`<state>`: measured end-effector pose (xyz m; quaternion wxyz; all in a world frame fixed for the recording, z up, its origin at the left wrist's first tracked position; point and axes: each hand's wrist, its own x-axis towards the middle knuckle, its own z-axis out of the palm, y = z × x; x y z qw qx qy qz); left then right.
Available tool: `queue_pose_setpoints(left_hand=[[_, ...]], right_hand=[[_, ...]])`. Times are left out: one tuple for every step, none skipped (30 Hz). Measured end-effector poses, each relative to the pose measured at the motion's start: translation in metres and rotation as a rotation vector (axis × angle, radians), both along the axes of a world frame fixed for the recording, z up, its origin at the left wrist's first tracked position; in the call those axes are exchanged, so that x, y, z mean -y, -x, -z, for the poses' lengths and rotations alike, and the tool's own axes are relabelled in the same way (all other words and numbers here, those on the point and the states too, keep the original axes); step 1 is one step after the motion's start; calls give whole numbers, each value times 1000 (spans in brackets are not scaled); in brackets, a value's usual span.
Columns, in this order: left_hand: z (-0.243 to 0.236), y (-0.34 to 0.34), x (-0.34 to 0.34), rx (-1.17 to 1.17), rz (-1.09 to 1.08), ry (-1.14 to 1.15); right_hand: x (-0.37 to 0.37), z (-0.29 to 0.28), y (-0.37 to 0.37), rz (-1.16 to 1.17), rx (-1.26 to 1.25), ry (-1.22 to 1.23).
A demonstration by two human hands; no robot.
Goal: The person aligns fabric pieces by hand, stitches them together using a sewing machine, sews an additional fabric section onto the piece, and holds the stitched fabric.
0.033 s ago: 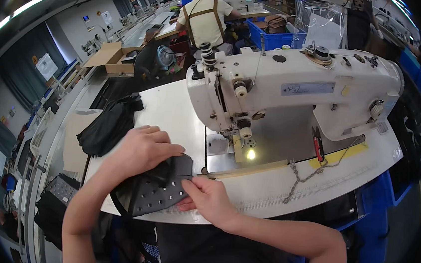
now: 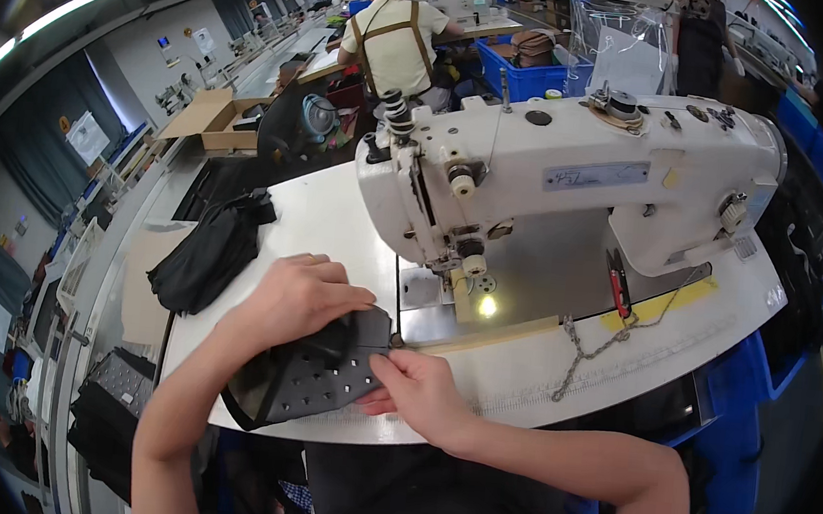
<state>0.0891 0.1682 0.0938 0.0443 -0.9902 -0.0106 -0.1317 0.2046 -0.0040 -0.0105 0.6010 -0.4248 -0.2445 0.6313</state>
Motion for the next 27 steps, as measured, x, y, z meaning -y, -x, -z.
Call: queue_pose_setpoints(left_hand=[[20,-17,-9,13,22,126],[31,-33,-11,11,15,260],[36,-43,-14,-32,-26,369],[40,-53,-17,-77,-70,479],[47,-60,-23,-84,-58,479],[58,-67,-31,-144,-94,669],[61,-73,-36,-208,-127,858],[63,-79,-40,-220,-118,857],[64,-84,-43,-228,-115,921],[65,-89,-46,-232,-120,986],[65,-93,-49,-238,-120,988],[65,-97,-53,-215,-60,916],[65,-99,-55,-185,-3,840],[73,-101,-61,-184,-6,840],[87,-104,-69,-138,22,908],[93,-109,-71,-95,55,978],[98,-112,-73,-92,67,962],[100,-112,-76,-92,68,965],[103,-114,-78,-83,89,959],[105,-115,-80,-73,108,952],[108,-116,-82,-63,127,944],[109,-117,-84,-52,147,934],[110,-117,-86,-41,165,923],[111,-116,-87,-28,181,912],[106,-117,-84,-21,201,902],[101,-117,-81,-13,219,891],[94,-111,-78,-12,217,888]], right_hand=[[1,0,-12,22,-2,-5],[4,-3,-24,21,26,69],[5,-5,-33,16,51,144],[5,-4,-42,33,47,145],[4,-3,-50,12,85,176],[2,-2,-57,-13,120,208],[0,-3,-62,2,113,210],[-2,-4,-66,-35,116,245],[-4,-5,-70,-73,118,281],[-8,-8,-77,-71,112,283],[-11,-12,-84,-120,132,319],[-14,-15,-91,-169,153,355],[-17,-21,-96,-173,153,354],[-20,-27,-100,-211,213,405],[-22,-32,-104,-249,274,456],[-23,-34,-108,-247,272,459],[-24,-36,-111,-263,313,490],[-24,-37,-112,-279,355,519],[-25,-36,-114,-278,356,522],[-25,-34,-114,-279,367,518],[-25,-33,-115,-282,378,514],[-26,-33,-115,-280,383,514],[-25,-33,-114,-285,388,494],[-25,-34,-113,-292,394,472],[-25,-35,-113,-289,395,471],[-25,-37,-112,-298,419,470],[-25,-39,-110,-309,443,469]])
